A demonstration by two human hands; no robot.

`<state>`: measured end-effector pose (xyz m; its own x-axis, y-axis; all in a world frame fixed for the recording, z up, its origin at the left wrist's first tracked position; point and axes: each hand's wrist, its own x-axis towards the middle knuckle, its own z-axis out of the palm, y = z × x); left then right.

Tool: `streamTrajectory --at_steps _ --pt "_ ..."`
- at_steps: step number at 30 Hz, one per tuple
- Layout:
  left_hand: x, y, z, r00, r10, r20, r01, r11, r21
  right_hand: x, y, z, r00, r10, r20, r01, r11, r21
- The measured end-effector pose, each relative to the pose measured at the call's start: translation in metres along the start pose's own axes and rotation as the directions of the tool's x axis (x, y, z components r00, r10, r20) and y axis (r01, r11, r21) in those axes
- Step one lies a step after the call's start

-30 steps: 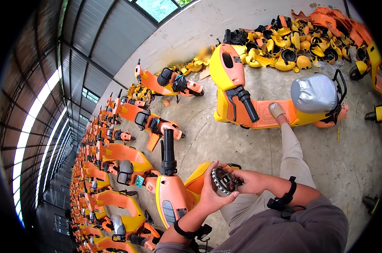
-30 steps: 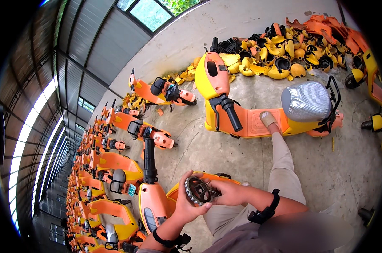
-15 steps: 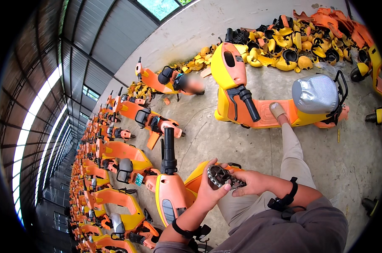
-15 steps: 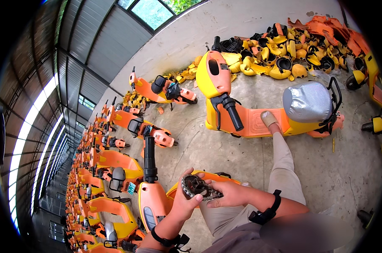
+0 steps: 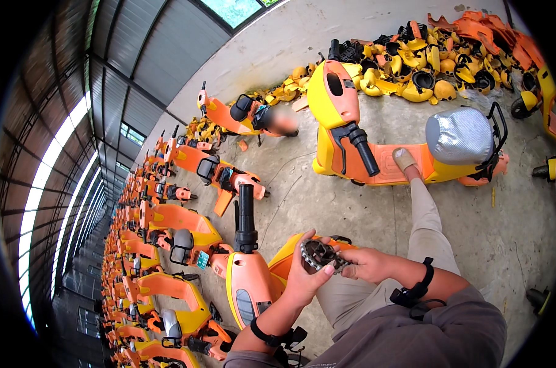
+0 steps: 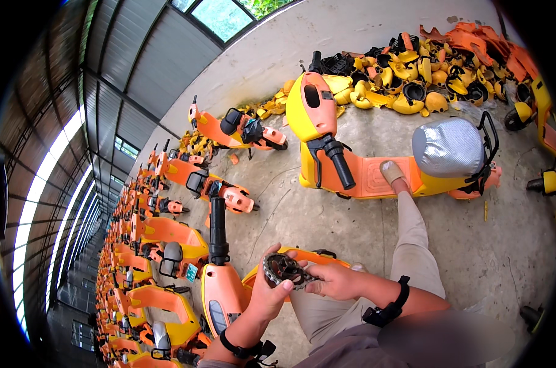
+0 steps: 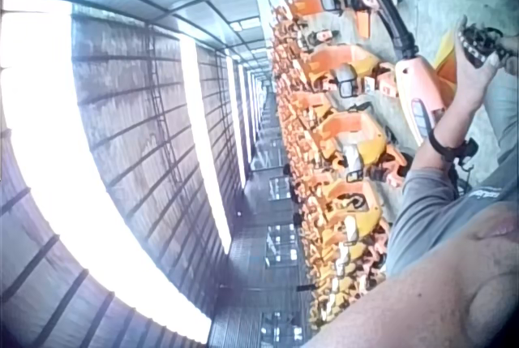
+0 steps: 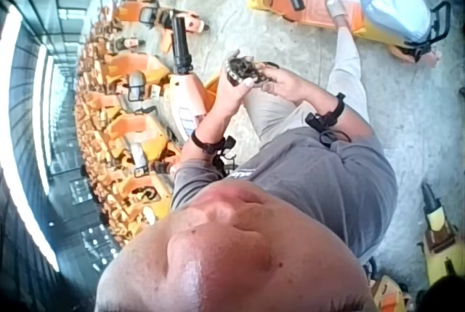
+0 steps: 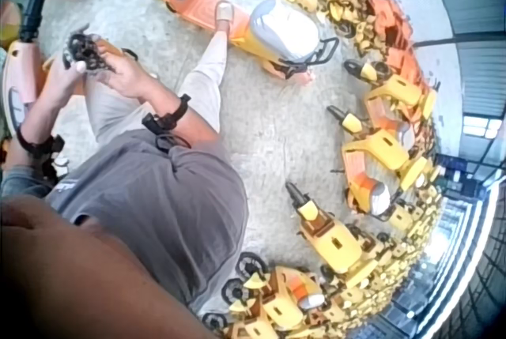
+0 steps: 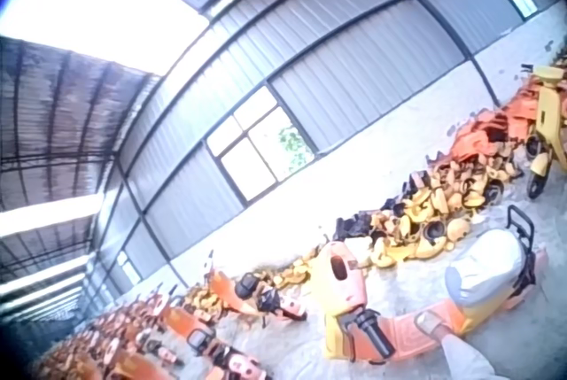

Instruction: The person holds a bicycle chain and a sprocket by hand, turning the sprocket and moving the chain around it.

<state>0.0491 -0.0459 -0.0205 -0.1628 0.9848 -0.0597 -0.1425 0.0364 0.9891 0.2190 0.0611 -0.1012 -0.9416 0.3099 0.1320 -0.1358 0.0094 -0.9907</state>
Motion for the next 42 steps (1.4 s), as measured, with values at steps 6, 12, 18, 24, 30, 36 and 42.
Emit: streamTrajectory --at_steps 6,12,18,24,30,36,42 --pt "0.002 -0.002 0.005 1.000 0.014 0.010 -0.015 0.996 0.083 -0.003 0.007 0.000 0.995 -0.090 -0.046 0.094 0.992 0.079" --pt "-0.006 -0.002 -0.020 0.976 0.022 0.215 -0.046 0.993 0.107 -0.002 0.009 0.005 0.995 -0.092 -0.029 0.094 0.993 0.070" --pt "0.007 0.002 -0.014 0.987 -0.004 -0.159 0.000 1.000 -0.025 0.011 0.022 -0.017 0.977 0.113 -0.180 0.003 0.840 0.542" --pt "-0.015 0.011 -0.007 0.771 0.624 0.129 -0.565 0.576 0.591 0.077 -0.027 -0.032 0.967 -0.069 -0.245 0.129 0.964 0.234" --pt "-0.023 -0.020 -0.005 0.442 0.553 0.706 -0.894 0.213 0.393 0.137 -0.124 -0.015 0.841 -0.538 -0.055 0.535 0.842 -0.068" --pt "-0.018 -0.022 -0.007 0.503 0.468 0.727 -0.863 0.224 0.452 0.157 -0.167 -0.007 0.613 -0.777 0.144 0.693 0.616 0.375" --pt "-0.017 -0.021 -0.008 0.525 0.462 0.715 -0.849 0.230 0.475 0.178 -0.049 -0.014 0.950 -0.304 0.068 0.263 0.900 0.346"
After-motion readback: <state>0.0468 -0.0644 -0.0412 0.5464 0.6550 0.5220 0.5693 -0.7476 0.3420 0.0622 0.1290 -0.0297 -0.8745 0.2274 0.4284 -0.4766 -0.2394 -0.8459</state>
